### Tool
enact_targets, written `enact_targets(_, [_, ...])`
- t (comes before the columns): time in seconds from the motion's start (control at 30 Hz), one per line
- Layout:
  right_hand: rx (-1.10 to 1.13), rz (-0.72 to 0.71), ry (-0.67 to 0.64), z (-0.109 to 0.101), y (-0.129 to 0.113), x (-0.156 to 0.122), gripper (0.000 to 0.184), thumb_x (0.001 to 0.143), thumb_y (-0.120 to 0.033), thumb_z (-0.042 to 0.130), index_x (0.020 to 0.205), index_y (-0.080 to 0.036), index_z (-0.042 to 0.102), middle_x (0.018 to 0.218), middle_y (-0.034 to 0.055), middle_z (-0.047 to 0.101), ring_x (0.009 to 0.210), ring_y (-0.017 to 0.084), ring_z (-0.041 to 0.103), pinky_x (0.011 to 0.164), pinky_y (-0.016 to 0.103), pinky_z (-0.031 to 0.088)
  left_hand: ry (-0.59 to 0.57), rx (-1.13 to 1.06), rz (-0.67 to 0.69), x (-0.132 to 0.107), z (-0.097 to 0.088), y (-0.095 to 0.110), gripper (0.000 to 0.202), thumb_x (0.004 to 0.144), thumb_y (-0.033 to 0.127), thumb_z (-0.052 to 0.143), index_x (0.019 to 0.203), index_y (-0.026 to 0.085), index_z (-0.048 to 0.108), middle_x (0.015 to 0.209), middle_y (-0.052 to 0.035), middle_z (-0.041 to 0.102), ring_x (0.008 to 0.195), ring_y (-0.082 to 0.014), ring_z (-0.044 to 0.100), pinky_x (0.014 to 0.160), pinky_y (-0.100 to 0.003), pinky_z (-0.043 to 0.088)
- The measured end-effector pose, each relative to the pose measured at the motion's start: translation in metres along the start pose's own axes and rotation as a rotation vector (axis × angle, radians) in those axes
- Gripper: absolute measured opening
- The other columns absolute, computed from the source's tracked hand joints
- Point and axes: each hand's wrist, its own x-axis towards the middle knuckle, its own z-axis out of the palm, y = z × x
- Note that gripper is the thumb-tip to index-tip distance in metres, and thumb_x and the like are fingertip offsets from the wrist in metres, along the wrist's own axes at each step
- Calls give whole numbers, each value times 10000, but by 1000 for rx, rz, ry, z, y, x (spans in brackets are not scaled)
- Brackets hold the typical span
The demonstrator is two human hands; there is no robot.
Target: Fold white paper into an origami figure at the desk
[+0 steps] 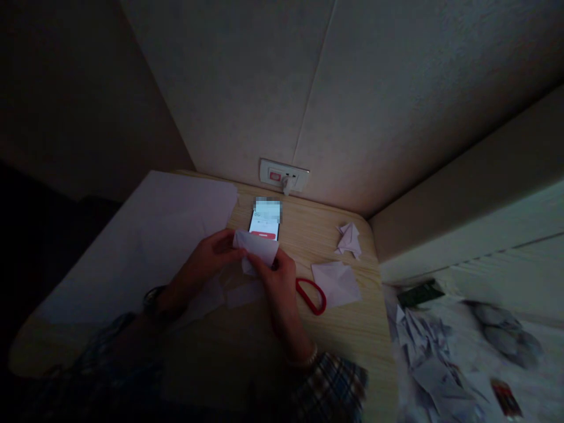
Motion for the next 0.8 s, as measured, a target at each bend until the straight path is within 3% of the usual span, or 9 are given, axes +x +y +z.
enact_targets(0.1, [50,-20,49,0,2,-1,290,665,-350,807,889,-170,767,811,37,775,700,202,668,656,303,524,-160,37,-56,0,1,0,343,583,387,858,796,180,686,760,-29,761,758,-227,717,764,-355,566])
enact_targets(0.17, [86,-13,72,1,2,0,322,655,-361,816,906,-166,769,834,46,781,708,206,676,662,309,533,-186,57,-44,-2,1,1,288,583,339,846,756,187,674,691,0,730,693,-196,694,722,-321,556])
enact_targets(0.33, [114,38,84,2,1,1,309,615,-360,833,845,-163,769,789,46,777,660,202,665,630,309,527,-153,91,0,-4,1,2,218,610,263,803,704,193,620,578,55,625,568,-137,614,605,-252,504])
enact_targets(0.53, [125,37,77,1,0,0,316,645,-373,823,877,-168,762,799,42,772,670,197,666,634,305,526,-31,-21,-7,0,0,-2,442,531,283,874,907,185,664,750,9,727,733,-193,705,733,-316,570])
enact_targets(0.67, [33,34,8,2,-1,0,294,637,-366,811,850,-172,756,779,46,770,673,212,667,635,320,528,33,-34,33,-2,-3,3,348,596,374,866,831,183,693,815,-34,767,848,-229,718,810,-338,573])
enact_targets(0.8, [-93,-12,-33,2,1,-1,274,663,-381,787,824,-166,733,781,64,765,700,231,666,630,329,520,111,-50,11,-4,-2,9,301,622,412,850,725,174,696,708,-1,728,707,-179,675,714,-284,554])
